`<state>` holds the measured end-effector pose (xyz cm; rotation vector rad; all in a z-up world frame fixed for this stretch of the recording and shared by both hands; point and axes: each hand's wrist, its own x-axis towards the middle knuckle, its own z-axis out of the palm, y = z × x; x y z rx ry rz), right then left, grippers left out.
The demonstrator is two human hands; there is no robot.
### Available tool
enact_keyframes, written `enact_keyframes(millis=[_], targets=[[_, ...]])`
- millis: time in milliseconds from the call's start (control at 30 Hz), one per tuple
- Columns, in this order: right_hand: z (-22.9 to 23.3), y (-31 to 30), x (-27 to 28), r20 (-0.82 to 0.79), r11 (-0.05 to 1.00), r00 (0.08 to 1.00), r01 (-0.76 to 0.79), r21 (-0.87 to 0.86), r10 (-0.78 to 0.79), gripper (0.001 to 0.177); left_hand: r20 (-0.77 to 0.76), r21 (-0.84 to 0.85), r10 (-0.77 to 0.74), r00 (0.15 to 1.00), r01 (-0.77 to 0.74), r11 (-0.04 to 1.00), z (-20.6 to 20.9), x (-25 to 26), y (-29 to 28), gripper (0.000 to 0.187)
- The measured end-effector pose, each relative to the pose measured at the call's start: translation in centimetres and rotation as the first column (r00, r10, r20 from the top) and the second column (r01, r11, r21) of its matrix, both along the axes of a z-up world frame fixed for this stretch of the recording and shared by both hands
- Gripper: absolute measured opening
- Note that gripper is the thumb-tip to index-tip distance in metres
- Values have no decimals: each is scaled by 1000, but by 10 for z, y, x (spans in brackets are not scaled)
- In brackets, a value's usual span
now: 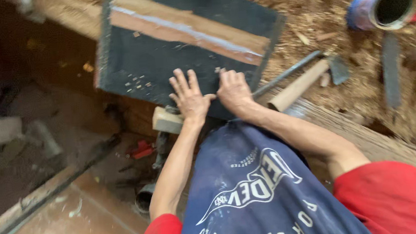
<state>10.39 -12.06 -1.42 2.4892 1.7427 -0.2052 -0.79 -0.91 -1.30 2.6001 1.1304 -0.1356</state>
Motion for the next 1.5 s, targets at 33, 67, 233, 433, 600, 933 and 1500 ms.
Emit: enact_keyframes(millis=[33, 67, 233, 433, 600, 933, 1500], targets=[[4, 0, -3, -69, 998, 998, 8, 60, -4, 49, 2, 13, -2, 1000, 2, 1000, -3, -1, -2, 117], [7, 1, 0, -269, 999, 963, -20, 31, 27, 35, 5, 26, -6, 1000, 6, 1000, -6, -3, -5, 114], [10, -40, 41, -676, 886, 733, 360, 291, -76, 24, 59, 73, -9, 998, 5, 997, -25, -15, -33, 93], [-27, -137, 197, 115, 338, 971, -39, 940, -208, 22, 81, 206, -4, 997, -12, 978, -49, -18, -70, 71], [-52, -248, 284, 122, 628, 713, 508, 589, -691, 59, 118, 216, 58, 991, -82, 973, -52, -16, -80, 69], [-69, -216, 292, 153, 849, 917, 266, 456, -369, 8, 206, 60, 131, 970, -146, 987, -43, -3, -90, 67], [-13, -173, 277, -302, 840, 848, 503, 205, -435, 12, 290, -1, 41, 956, -43, 999, -38, -30, -120, 40]])
